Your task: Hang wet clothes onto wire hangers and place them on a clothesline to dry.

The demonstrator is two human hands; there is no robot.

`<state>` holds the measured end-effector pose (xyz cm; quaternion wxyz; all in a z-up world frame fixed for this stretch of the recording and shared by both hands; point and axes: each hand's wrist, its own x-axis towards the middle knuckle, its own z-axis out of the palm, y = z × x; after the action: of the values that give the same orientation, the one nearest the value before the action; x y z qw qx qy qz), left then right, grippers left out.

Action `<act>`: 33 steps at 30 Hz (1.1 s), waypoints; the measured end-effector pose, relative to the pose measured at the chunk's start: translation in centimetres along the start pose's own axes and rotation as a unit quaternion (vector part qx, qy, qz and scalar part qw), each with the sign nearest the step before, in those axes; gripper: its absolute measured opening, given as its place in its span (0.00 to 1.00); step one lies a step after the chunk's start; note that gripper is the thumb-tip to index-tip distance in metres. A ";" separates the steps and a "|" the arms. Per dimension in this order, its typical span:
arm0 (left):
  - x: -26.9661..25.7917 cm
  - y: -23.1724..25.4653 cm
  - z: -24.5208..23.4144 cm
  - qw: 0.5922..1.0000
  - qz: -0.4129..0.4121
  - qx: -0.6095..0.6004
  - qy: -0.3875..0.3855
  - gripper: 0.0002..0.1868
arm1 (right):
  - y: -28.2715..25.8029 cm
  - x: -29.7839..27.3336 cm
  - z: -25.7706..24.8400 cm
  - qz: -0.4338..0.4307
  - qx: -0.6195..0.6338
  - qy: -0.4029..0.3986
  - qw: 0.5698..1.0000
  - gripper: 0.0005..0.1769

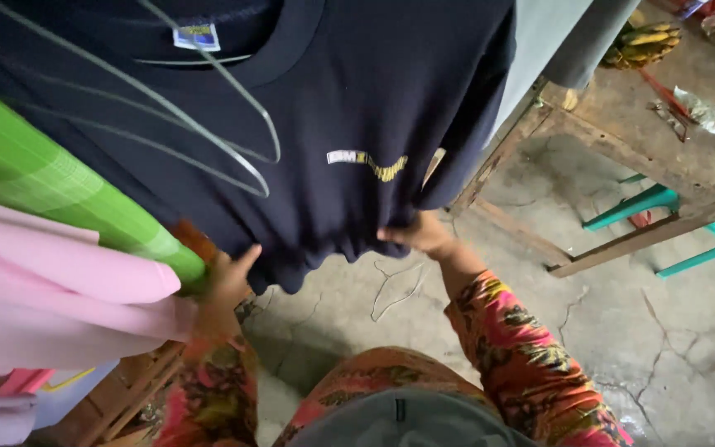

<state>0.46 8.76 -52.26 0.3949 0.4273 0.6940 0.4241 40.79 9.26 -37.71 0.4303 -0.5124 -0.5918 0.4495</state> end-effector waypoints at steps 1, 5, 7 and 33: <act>-0.9 -0.8 0.0 0.994 -0.057 0.087 0.021 0.46 | 3.6 -0.1 0.2 0.067 -0.092 0.015 0.993 0.33; 5.1 -12.9 -1.9 0.970 -0.154 -0.039 0.187 0.30 | 13.5 1.5 -3.4 0.081 -0.250 0.161 0.951 0.26; 2.6 -12.6 -1.7 0.971 -0.092 0.065 0.209 0.29 | 13.9 0.9 -3.4 0.097 -0.259 0.186 0.943 0.25; -13.9 11.0 4.1 0.895 0.419 0.029 0.152 0.13 | 1.3 -3.3 -5.9 -0.107 0.089 0.236 0.962 0.07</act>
<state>11.53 -0.08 -40.79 0.0576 0.6199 0.5144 0.5898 47.15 6.57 -37.79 0.6472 -0.4973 -0.4827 0.3175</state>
